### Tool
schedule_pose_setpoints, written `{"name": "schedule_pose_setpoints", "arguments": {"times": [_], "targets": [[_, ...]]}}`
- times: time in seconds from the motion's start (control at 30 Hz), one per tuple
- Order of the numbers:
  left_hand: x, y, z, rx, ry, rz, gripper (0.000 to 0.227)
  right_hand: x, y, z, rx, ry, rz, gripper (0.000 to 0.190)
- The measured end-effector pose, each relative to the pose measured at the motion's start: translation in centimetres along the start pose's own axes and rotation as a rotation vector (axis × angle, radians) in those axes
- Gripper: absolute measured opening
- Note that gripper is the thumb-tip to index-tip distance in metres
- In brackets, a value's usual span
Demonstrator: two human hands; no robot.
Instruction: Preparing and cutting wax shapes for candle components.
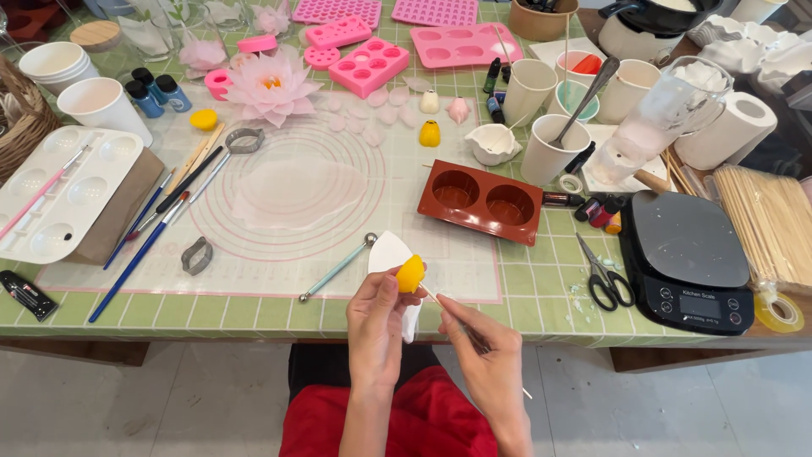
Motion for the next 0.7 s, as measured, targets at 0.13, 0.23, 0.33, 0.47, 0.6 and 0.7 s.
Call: {"name": "schedule_pose_setpoints", "arguments": {"times": [0.13, 0.23, 0.33, 0.47, 0.6, 0.7], "targets": [[0.6, 0.4, -0.8, 0.028, -0.168, 0.013, 0.035, -0.2, 0.0, 0.0, -0.015, 0.0, 0.014, 0.03], [2.1, 0.6, -2.0, 0.085, -0.289, 0.061, 0.031, -0.7, 0.1, -1.9, 0.026, -0.028, 0.021, 0.03], [3.7, 1.1, -3.5, 0.123, -0.358, 0.081, 0.041, -1.2, 0.2, -3.2, -0.045, -0.185, 0.088, 0.028], [6.5, 2.5, -5.2, 0.144, -0.398, 0.265, 0.049, -2.0, 0.6, -4.9, -0.039, -0.28, 0.142, 0.023], [8.5, 3.6, -6.0, 0.132, -0.442, 0.378, 0.049, -3.1, 0.9, -5.4, -0.115, -0.322, 0.161, 0.017], [9.0, 3.6, -6.2, 0.17, -0.518, 0.416, 0.05, -3.5, 0.9, -5.8, -0.125, -0.298, 0.179, 0.015]]}}
Point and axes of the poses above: each hand's wrist, its own y-axis away from the middle knuckle, its own x-axis out of the palm, z = x × y, the point moved 7 cm from there along -y, towards the middle knuckle, and after that the axes turned 8 degrees about z, right-handed, at the moved point
